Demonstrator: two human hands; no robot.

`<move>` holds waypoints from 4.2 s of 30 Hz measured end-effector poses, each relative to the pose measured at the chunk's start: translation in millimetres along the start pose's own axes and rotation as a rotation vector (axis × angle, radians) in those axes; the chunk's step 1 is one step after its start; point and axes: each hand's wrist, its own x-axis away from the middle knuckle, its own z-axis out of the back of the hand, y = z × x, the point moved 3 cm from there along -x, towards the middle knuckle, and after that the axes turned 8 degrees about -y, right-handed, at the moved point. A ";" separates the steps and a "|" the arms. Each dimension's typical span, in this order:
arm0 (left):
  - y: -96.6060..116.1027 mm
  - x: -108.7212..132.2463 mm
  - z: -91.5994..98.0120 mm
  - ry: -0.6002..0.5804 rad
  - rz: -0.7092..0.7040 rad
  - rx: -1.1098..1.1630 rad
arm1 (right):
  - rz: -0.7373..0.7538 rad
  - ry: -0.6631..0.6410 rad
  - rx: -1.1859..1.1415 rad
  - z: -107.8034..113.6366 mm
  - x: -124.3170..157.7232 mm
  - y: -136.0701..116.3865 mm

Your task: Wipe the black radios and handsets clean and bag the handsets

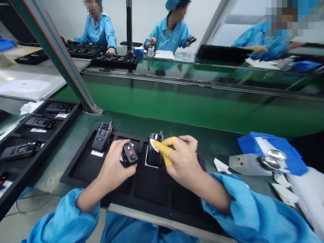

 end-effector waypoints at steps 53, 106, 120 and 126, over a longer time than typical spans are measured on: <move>1.9 9.8 -4.7 -0.025 -0.113 0.016 | 0.263 -0.012 0.014 -14.6 -14.3 -46.7; -20.2 -51.4 10.9 -0.075 0.080 -0.805 | 0.114 -0.016 0.221 -4.0 -2.7 -11.3; -71.6 -24.6 55.9 0.088 0.128 -0.264 | 0.178 -0.018 0.118 -36.1 -67.0 -25.9; -62.7 14.5 56.1 0.132 -0.033 -0.064 | 0.271 -0.050 -0.104 -55.8 -86.8 -52.5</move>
